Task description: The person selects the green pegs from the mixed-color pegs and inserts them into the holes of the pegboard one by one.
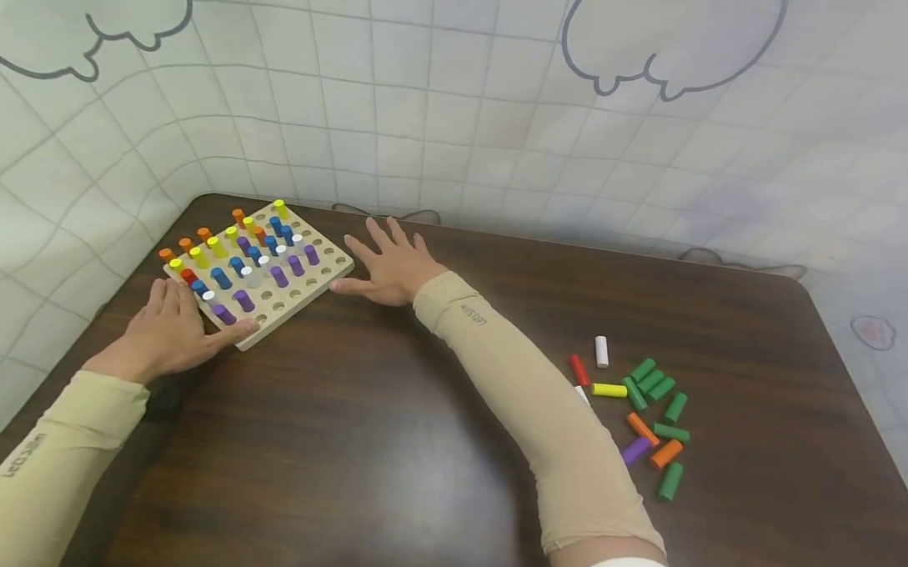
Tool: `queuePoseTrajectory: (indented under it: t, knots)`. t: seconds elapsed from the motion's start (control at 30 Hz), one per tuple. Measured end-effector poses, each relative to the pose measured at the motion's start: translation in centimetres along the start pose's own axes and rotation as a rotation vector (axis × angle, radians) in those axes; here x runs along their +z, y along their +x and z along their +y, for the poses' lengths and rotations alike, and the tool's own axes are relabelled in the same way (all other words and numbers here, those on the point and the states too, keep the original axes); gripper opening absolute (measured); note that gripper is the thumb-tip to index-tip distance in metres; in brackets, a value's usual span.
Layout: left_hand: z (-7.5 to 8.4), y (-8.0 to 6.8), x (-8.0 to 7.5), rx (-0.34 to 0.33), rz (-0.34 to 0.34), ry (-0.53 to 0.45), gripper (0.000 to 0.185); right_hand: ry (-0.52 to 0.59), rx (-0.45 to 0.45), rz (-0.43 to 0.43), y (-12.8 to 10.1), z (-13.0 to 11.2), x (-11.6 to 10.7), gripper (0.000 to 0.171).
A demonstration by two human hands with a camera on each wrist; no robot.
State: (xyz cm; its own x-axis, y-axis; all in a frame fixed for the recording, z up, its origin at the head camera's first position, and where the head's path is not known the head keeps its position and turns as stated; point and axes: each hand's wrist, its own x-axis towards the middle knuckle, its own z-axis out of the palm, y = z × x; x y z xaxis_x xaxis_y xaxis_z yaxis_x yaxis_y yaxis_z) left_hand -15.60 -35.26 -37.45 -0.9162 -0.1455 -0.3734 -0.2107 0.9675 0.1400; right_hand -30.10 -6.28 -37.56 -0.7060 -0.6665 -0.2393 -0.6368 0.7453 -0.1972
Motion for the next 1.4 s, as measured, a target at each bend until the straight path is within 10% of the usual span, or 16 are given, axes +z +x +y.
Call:
queuePoseTrajectory:
  t: [0.5,0.97,1.4]
  knots:
    - [-0.3,1.0,1.4,0.088,-0.031,0.004,0.148,-0.046,-0.025,-0.053,-0.5,-1.4,0.7,0.101]
    - [0.9,-1.0,1.3,0.219,-0.037,0.043,0.137,-0.080,-0.043,-0.097,-1.0,-1.7,1.2,0.111]
    - [2.8,-1.9,1.0,0.154,-0.054,0.064,0.135,-0.126,-0.006,-0.081,-2.5,-2.3,1.9,0.115]
